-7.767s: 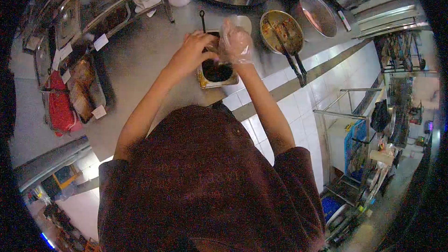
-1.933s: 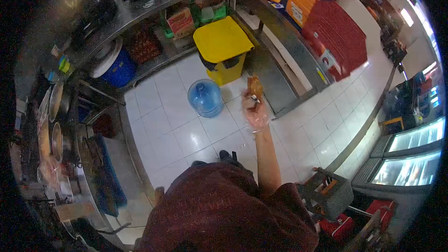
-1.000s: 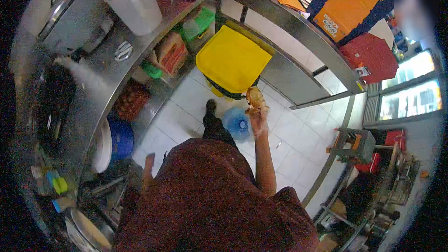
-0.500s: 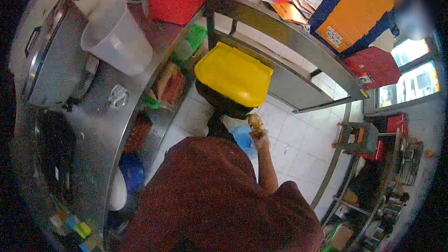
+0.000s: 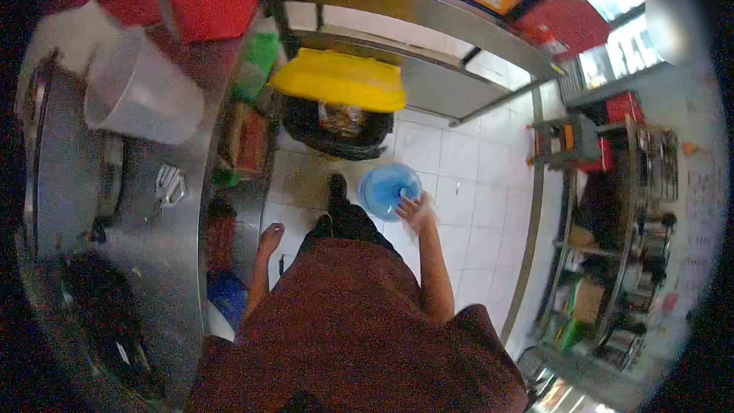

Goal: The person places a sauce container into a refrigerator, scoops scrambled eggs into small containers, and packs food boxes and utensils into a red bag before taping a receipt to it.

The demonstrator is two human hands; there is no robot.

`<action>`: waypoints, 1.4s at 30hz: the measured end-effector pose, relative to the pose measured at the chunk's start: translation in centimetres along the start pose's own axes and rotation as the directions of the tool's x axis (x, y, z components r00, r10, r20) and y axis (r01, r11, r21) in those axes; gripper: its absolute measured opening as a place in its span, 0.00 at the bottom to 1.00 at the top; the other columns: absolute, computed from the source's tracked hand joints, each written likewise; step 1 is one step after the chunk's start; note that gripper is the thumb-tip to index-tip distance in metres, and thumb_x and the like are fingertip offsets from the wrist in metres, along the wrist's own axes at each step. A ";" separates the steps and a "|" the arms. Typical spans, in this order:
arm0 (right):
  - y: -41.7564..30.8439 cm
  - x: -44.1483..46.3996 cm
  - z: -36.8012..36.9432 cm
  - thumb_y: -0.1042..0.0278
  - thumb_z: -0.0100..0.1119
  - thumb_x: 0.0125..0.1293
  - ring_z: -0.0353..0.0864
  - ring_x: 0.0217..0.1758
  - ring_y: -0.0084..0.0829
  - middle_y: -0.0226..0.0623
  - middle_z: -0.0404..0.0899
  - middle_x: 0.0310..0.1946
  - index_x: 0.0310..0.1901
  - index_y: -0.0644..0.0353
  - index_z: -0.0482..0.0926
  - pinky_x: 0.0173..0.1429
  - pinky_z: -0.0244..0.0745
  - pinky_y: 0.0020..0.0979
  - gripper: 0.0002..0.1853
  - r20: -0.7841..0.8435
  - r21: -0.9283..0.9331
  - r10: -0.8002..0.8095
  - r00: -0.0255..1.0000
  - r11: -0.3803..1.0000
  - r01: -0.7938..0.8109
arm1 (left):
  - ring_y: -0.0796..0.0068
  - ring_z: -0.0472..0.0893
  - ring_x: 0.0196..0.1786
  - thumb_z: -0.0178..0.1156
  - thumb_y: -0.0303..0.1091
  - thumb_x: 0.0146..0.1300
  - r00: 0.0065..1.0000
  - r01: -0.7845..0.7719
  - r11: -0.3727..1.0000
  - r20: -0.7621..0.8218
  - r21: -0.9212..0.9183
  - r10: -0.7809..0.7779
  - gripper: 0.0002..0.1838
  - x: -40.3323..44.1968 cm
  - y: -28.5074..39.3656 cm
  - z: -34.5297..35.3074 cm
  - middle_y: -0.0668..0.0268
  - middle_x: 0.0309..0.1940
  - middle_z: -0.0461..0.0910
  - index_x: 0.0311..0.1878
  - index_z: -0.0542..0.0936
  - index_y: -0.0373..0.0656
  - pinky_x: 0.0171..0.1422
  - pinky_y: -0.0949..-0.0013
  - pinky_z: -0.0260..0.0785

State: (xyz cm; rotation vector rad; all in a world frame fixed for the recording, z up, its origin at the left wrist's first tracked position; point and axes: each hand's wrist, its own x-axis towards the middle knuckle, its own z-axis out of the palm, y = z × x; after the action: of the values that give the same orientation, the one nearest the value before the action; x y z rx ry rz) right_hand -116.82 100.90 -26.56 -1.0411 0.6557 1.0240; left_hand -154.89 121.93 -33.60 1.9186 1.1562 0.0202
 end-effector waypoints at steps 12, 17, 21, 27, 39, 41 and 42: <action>0.2 -9.6 -33.2 0.53 0.35 0.65 0.68 0.51 0.51 0.48 0.66 0.51 0.54 0.63 0.61 0.52 0.66 0.53 0.23 -0.444 0.462 -0.177 0.878 0.795 0.394 | 0.53 0.76 0.40 0.58 0.45 0.53 0.696 -0.394 0.891 0.707 0.227 0.127 0.27 7.9 26.9 16.5 0.49 0.37 0.77 0.51 0.68 0.36 0.45 0.59 0.67; -1.2 -12.2 -44.2 0.56 0.37 0.65 0.73 0.43 0.49 0.48 0.69 0.46 0.53 0.63 0.61 0.44 0.73 0.48 0.22 -0.482 0.467 -0.265 0.835 0.729 0.501 | 0.56 0.77 0.36 0.59 0.45 0.53 0.538 -0.562 0.825 0.786 0.063 0.306 0.32 8.2 36.7 34.6 0.50 0.32 0.77 0.56 0.60 0.37 0.42 0.61 0.68; -4.4 -15.1 -51.8 0.56 0.39 0.64 0.74 0.39 0.47 0.47 0.70 0.42 0.50 0.63 0.61 0.41 0.74 0.48 0.20 -0.613 0.533 -0.230 0.756 0.586 0.611 | 0.64 0.77 0.32 0.57 0.41 0.56 0.341 -0.505 0.841 0.850 -0.195 0.402 0.28 2.8 50.0 43.5 0.55 0.31 0.77 0.55 0.61 0.37 0.39 0.65 0.69; -12.8 -13.7 -59.9 0.52 0.40 0.63 0.72 0.43 0.48 0.46 0.71 0.42 0.45 0.62 0.65 0.47 0.70 0.48 0.20 -0.697 0.640 -0.057 0.715 0.400 0.656 | 0.65 0.75 0.35 0.57 0.33 0.55 0.227 -0.656 0.664 0.744 -0.360 0.628 0.24 -0.2 62.3 55.1 0.56 0.33 0.74 0.54 0.63 0.39 0.40 0.64 0.68; -49.7 -9.2 -74.8 0.50 0.38 0.65 0.72 0.29 0.29 0.35 0.76 0.29 0.36 0.58 0.73 0.35 0.71 0.31 0.20 -0.767 0.178 -0.437 0.470 0.559 0.810 | 0.58 0.68 0.49 0.56 0.24 0.51 0.288 -0.809 0.382 0.266 -0.447 0.920 0.25 2.8 92.5 85.6 0.51 0.46 0.65 0.54 0.62 0.33 0.56 0.63 0.60; -57.3 -8.4 -79.8 0.52 0.41 0.64 0.71 0.25 0.25 0.32 0.75 0.26 0.34 0.57 0.73 0.32 0.70 0.26 0.17 -0.590 0.269 -0.628 0.508 0.440 0.857 | 0.56 0.66 0.50 0.57 0.24 0.51 0.241 -0.772 0.366 0.293 -0.520 0.925 0.28 2.2 99.3 89.5 0.50 0.48 0.64 0.56 0.60 0.32 0.57 0.62 0.59; -61.5 -9.1 -80.1 0.53 0.43 0.64 0.71 0.25 0.25 0.31 0.74 0.25 0.34 0.57 0.73 0.31 0.70 0.26 0.16 -0.662 0.219 -0.591 0.461 0.436 0.873 | 0.55 0.65 0.51 0.58 0.25 0.50 0.278 -0.657 0.473 0.394 -0.588 0.876 0.30 0.6 103.4 90.8 0.49 0.48 0.63 0.56 0.59 0.32 0.57 0.61 0.58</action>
State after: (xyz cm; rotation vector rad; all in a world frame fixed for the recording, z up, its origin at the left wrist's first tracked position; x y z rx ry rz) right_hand -62.79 15.12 -26.86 -0.9214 0.7023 -0.3066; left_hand -43.31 42.56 -19.90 1.7601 -0.3821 0.0529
